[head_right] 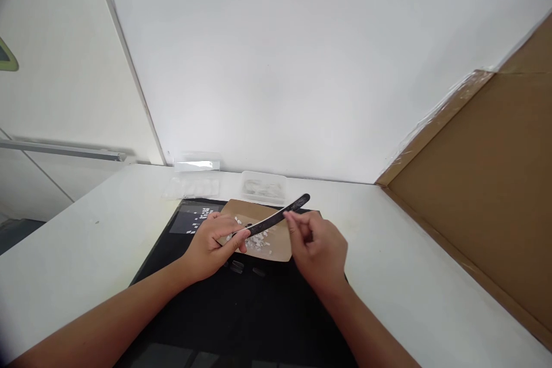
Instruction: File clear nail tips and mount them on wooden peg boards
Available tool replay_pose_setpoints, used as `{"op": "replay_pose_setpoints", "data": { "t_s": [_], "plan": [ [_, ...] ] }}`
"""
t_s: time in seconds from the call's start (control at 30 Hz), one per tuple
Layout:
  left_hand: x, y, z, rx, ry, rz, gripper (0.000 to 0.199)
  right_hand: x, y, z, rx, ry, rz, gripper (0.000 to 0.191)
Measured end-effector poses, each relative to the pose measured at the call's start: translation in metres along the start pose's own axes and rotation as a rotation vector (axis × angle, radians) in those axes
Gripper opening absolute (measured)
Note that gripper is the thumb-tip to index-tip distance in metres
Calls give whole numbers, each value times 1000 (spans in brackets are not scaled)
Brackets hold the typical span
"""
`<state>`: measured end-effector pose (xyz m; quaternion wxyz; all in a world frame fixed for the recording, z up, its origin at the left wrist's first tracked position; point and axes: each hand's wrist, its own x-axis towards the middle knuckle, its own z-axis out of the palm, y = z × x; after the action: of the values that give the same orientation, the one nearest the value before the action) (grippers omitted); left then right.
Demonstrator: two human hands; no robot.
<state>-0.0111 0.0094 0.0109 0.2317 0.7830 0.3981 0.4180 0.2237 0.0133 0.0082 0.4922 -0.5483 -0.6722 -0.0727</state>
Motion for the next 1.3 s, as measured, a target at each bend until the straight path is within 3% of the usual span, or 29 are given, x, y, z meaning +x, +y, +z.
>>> {"op": "replay_pose_setpoints", "data": {
  "t_s": [0.1,0.2,0.27,0.4,0.5,0.57,0.7,0.83,0.97,1.13,1.2,1.3],
  "plan": [
    [-1,-3,1,-9,-1,2,40,10,14,-4,-50,114,131,31],
    [-1,-3,1,-8,3,10,40,13,20,-4,-44,136,156,33],
    [-1,-1,0,0,5,10,41,9,17,-2,-19,88,104,33],
    [-1,2,-1,33,2,-14,43,-7,-1,6,28,-145,-124,34],
    [0,2,-1,55,7,-33,45,-14,-12,8,19,-173,-244,34],
    [0,3,-2,57,6,-35,45,-12,-13,7,-12,-140,-213,34],
    [0,2,-2,47,-1,-36,43,0,2,2,-83,-42,11,36],
    [-1,1,-1,37,0,-57,45,7,13,-1,-1,7,137,37],
    [0,2,0,41,13,-53,45,2,1,-1,126,-81,128,35],
    [1,3,-2,47,39,-64,46,-9,-17,-1,139,-200,-45,35],
    [1,2,-1,47,46,-63,45,-9,-16,-2,127,-205,-73,34],
    [1,-1,-1,50,61,-79,43,-2,-6,-3,69,-122,33,32]
  ]
}}
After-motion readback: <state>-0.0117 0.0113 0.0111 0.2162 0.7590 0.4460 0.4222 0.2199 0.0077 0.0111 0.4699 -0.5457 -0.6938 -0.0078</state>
